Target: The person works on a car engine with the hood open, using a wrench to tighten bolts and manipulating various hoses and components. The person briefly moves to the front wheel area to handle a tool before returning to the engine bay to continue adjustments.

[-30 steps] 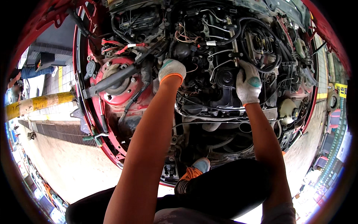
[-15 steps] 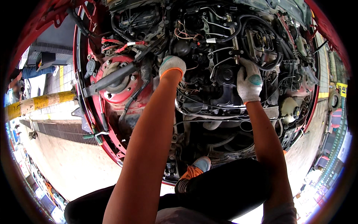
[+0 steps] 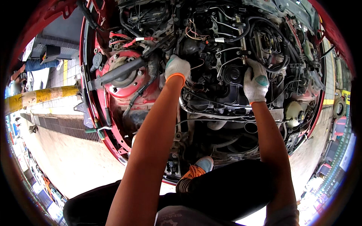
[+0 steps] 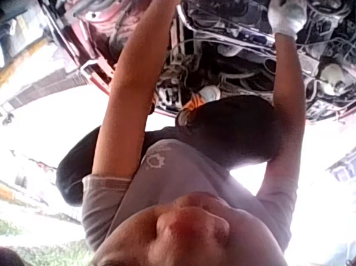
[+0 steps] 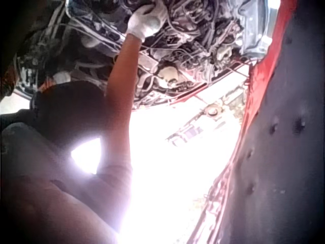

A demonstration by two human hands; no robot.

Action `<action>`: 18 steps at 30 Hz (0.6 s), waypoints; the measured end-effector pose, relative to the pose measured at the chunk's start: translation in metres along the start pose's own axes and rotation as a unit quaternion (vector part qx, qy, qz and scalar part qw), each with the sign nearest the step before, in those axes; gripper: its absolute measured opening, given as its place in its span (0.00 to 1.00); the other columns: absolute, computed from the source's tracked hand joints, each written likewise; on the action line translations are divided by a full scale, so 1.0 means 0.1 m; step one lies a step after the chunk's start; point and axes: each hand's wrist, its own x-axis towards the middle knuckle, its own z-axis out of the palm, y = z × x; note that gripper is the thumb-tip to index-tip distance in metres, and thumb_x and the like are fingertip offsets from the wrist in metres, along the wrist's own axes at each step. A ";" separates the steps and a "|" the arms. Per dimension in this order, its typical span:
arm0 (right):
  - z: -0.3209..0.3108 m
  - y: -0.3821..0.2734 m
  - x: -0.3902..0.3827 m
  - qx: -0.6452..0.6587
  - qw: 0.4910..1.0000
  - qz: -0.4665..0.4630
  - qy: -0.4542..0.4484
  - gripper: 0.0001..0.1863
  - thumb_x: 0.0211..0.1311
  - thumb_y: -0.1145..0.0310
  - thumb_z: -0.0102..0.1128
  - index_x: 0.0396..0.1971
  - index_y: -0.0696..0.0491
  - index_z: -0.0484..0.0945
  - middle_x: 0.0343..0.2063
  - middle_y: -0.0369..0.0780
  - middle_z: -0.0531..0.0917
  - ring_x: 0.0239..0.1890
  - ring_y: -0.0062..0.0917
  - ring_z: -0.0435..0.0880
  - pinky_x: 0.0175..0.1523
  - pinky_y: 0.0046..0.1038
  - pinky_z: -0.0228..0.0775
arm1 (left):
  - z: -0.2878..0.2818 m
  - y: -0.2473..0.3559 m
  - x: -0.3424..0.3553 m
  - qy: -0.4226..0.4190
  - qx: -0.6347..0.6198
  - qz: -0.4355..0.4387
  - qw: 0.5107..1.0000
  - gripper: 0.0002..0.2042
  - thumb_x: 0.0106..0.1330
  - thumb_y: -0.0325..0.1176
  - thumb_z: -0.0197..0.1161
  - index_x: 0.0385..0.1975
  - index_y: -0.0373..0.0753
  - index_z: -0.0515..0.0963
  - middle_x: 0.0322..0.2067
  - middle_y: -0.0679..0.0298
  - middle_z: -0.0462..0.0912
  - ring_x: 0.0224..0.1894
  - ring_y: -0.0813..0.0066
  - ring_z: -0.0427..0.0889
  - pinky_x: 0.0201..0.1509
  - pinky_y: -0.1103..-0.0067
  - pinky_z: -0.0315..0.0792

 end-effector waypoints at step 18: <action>0.00 -0.01 0.01 -0.008 1.000 -0.020 0.000 0.15 0.64 0.78 0.56 0.49 0.54 0.84 0.48 0.45 0.86 0.52 0.42 0.85 0.61 0.39 0.76 | -0.05 -0.08 0.30 -0.098 0.005 0.092 0.991 0.14 0.69 0.31 0.57 0.43 0.36 0.89 0.45 0.53 0.90 0.47 0.53 0.90 0.50 0.63 0.83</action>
